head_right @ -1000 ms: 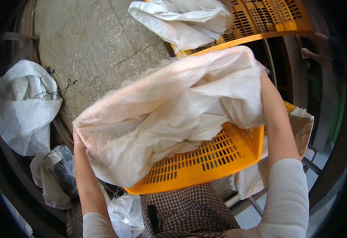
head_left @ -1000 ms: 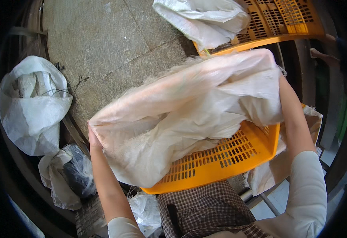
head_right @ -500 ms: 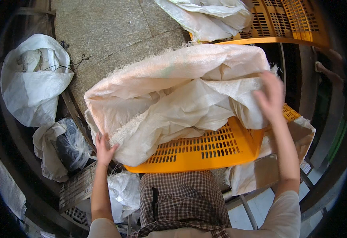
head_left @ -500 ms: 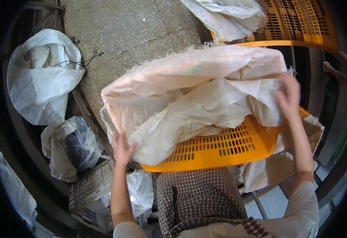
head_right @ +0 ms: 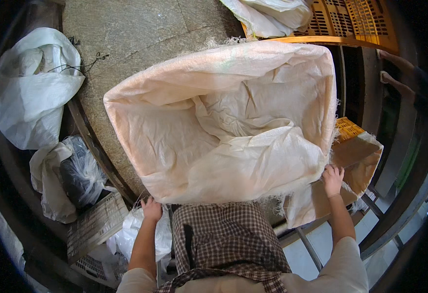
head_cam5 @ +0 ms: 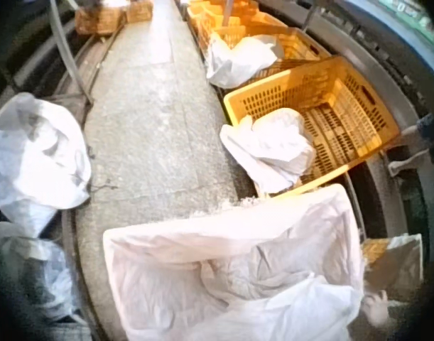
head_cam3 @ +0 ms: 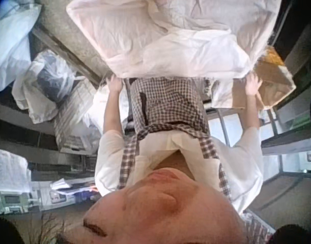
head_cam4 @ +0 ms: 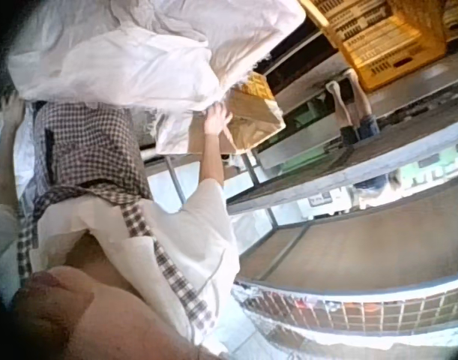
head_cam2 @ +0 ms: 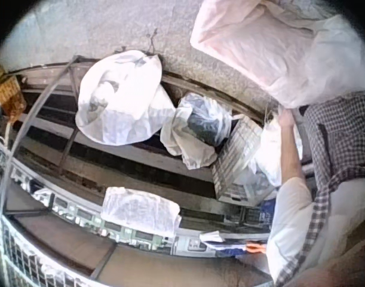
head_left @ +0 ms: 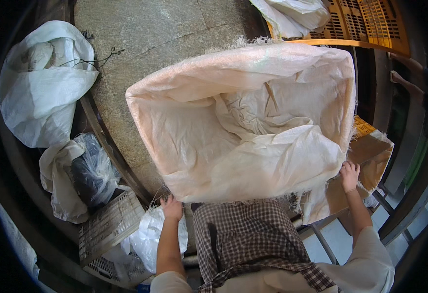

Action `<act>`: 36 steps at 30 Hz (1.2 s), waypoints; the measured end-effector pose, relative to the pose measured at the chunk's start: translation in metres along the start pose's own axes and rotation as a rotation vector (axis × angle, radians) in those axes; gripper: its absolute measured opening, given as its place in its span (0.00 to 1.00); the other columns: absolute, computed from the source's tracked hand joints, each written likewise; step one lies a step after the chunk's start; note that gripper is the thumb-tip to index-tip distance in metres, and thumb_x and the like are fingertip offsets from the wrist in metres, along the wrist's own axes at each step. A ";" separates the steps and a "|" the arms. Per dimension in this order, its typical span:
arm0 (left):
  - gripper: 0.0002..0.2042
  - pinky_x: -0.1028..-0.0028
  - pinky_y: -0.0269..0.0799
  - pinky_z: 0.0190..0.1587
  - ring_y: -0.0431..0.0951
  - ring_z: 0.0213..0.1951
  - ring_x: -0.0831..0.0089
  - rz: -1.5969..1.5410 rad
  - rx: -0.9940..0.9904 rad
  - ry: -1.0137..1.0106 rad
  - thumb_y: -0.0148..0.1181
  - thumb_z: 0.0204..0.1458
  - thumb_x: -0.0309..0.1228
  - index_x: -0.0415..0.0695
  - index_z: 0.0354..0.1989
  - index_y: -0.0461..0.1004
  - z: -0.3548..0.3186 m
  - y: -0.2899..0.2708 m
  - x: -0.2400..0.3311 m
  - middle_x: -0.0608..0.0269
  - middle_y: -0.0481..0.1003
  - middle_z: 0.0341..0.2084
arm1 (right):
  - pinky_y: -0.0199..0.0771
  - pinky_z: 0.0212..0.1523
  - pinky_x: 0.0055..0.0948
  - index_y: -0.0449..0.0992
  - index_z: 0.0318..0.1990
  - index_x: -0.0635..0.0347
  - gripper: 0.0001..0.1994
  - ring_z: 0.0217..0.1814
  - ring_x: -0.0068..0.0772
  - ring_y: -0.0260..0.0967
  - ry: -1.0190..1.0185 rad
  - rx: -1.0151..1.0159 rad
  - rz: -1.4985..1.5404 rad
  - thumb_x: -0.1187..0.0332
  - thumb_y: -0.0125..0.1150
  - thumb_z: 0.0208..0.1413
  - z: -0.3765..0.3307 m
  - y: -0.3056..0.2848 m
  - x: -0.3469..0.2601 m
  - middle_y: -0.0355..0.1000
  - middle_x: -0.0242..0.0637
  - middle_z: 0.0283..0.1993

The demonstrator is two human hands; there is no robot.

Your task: The person repeatedly picks up white cloth items from yellow plastic baskets, unfolds them, and folds them by hand. The folded items are placed back into the baskets. The process is repeated for multiple items in a continuous loop.

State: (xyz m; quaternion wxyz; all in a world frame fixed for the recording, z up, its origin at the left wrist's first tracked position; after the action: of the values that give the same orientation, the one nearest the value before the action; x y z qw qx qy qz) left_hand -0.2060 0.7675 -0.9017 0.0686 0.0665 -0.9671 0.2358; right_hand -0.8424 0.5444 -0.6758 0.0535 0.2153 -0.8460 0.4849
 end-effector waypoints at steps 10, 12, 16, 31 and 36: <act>0.19 0.58 0.60 0.54 0.65 0.54 0.61 -0.616 0.202 0.065 0.53 0.52 0.37 0.47 0.52 0.67 0.015 0.037 0.026 0.59 0.68 0.52 | 0.52 0.61 0.30 0.71 0.47 0.63 0.13 0.60 0.39 0.56 0.656 0.009 1.202 0.72 0.46 0.58 -0.038 0.088 0.039 0.59 0.43 0.58; 0.17 0.59 0.64 0.50 0.69 0.48 0.65 -1.834 0.045 -0.422 0.54 0.52 0.34 0.48 0.51 0.66 -0.009 0.046 -0.005 0.62 0.71 0.46 | 0.52 0.60 0.31 0.72 0.47 0.63 0.12 0.60 0.40 0.55 0.598 0.240 0.877 0.73 0.46 0.57 -0.042 0.079 0.032 0.58 0.45 0.58; 0.22 0.61 0.63 0.49 0.68 0.50 0.66 -1.977 0.532 -0.801 0.50 0.56 0.42 0.49 0.56 0.58 -0.019 -0.022 -0.054 0.61 0.68 0.49 | 0.57 0.57 0.35 0.71 0.47 0.63 0.14 0.56 0.48 0.58 0.842 0.188 0.643 0.72 0.51 0.52 -0.064 0.094 0.029 0.61 0.50 0.54; 0.25 0.63 0.63 0.51 0.67 0.50 0.55 -0.975 0.687 -0.463 0.55 0.50 0.27 0.31 0.55 0.54 0.049 -0.113 0.003 0.42 0.64 0.50 | 0.68 0.45 0.38 0.69 0.50 0.61 0.25 0.43 0.40 0.68 0.732 -0.257 1.425 0.50 0.50 0.54 0.114 0.181 0.056 0.71 0.40 0.43; 0.35 0.69 0.59 0.56 0.62 0.54 0.64 -1.377 0.782 -0.304 0.60 0.48 0.25 0.37 0.62 0.45 0.057 -0.165 -0.019 0.52 0.59 0.56 | 0.69 0.45 0.37 0.68 0.52 0.64 0.27 0.43 0.36 0.69 0.813 0.108 1.556 0.48 0.50 0.56 0.147 0.059 0.091 0.72 0.37 0.43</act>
State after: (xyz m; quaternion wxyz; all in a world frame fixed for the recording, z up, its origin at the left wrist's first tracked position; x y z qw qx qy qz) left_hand -0.1671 0.5972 -0.8814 0.0381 0.6982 -0.5552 0.4504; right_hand -0.9312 0.4178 -0.7723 -0.0052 -0.6093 -0.6443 0.4623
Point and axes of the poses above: each hand's wrist, its own z-axis towards the middle knuckle, its own y-axis out of the palm, x = y × z, the point moved 8 cm from there along z, towards the middle knuckle
